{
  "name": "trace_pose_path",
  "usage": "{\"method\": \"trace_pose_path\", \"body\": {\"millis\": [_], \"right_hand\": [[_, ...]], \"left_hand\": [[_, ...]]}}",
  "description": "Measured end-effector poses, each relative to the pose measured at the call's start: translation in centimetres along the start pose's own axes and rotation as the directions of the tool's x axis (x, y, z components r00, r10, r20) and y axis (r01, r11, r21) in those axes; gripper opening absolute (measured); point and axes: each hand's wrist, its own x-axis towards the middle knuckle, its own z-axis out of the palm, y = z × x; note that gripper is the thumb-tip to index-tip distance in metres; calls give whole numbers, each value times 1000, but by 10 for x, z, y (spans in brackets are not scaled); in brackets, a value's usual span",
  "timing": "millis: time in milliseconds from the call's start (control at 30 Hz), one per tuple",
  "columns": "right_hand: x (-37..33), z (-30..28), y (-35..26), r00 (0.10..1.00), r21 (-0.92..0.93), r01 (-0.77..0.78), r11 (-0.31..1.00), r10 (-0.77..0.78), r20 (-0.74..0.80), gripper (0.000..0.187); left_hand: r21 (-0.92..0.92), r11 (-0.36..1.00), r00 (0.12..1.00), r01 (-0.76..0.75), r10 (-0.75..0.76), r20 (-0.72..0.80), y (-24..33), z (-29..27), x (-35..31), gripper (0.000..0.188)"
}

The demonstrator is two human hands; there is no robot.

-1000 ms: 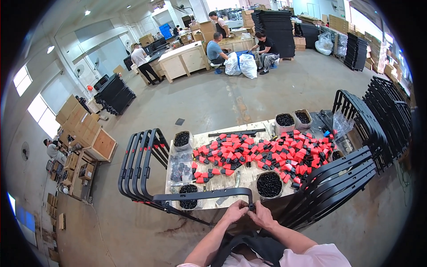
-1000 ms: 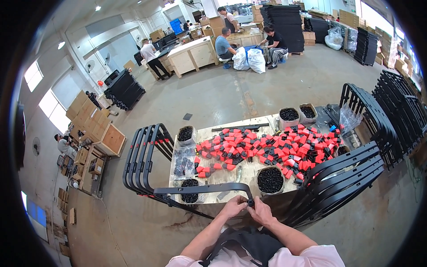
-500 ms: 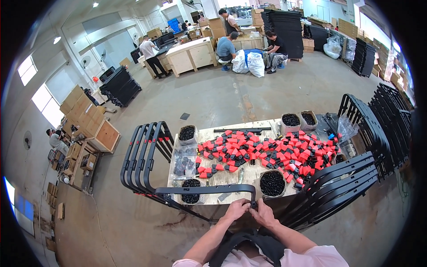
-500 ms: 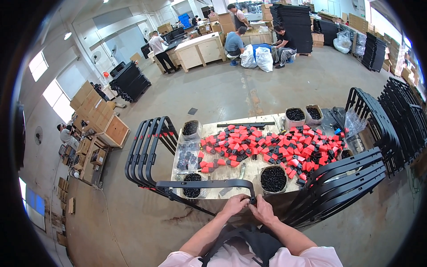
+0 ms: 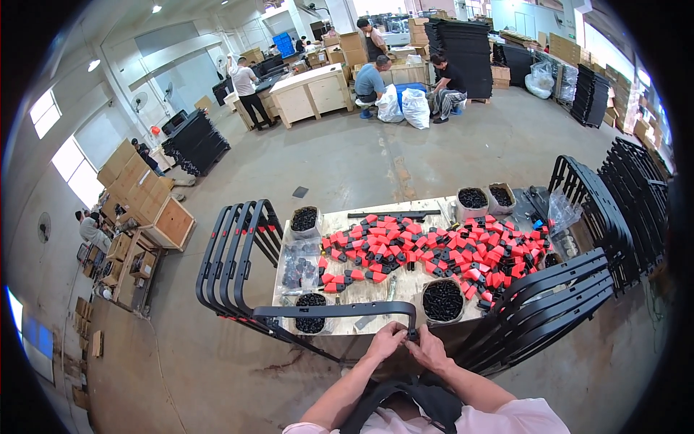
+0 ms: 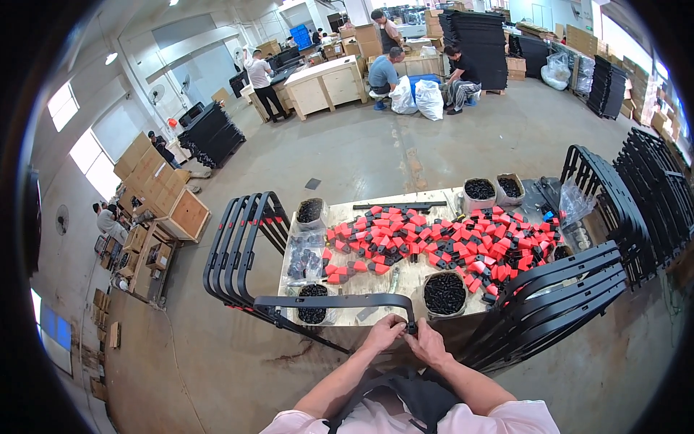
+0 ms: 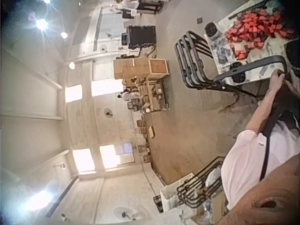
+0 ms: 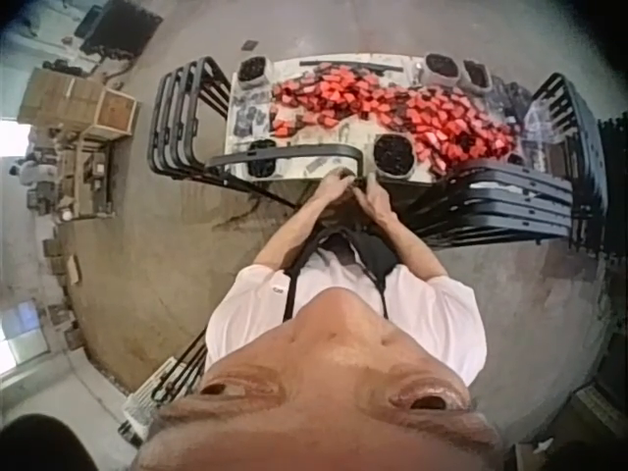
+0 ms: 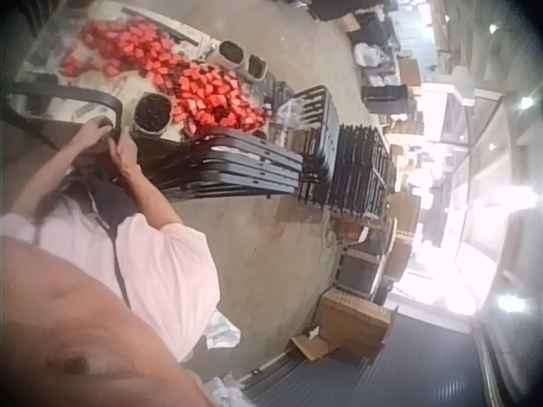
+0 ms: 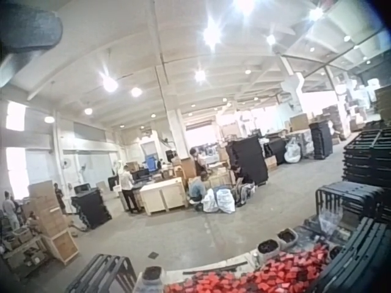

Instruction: Assembling a metal trolley by attaching components and tightening bolts with a wrench.

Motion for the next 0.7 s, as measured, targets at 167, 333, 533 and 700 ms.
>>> {"method": "trace_pose_path", "body": {"millis": [167,333,533,700], "right_hand": [[0,-2,0,1000,-6,-16,1000,16,-12,47],[-1,-3,-4,999,-3,-3,1000,3,38,44],[-1,-4,-5,998,6,-49,999,48,38,43],[0,-4,-8,998,-19,-52,998,53,23,44]], "left_hand": [[-73,997,1000,-10,7,-30,1,5,2,32],[-80,996,999,-25,23,-33,-3,3,1,39],[-10,995,993,104,-103,50,24,1,-10,27],[50,998,999,38,-38,-5,26,-2,-13,25]]}}
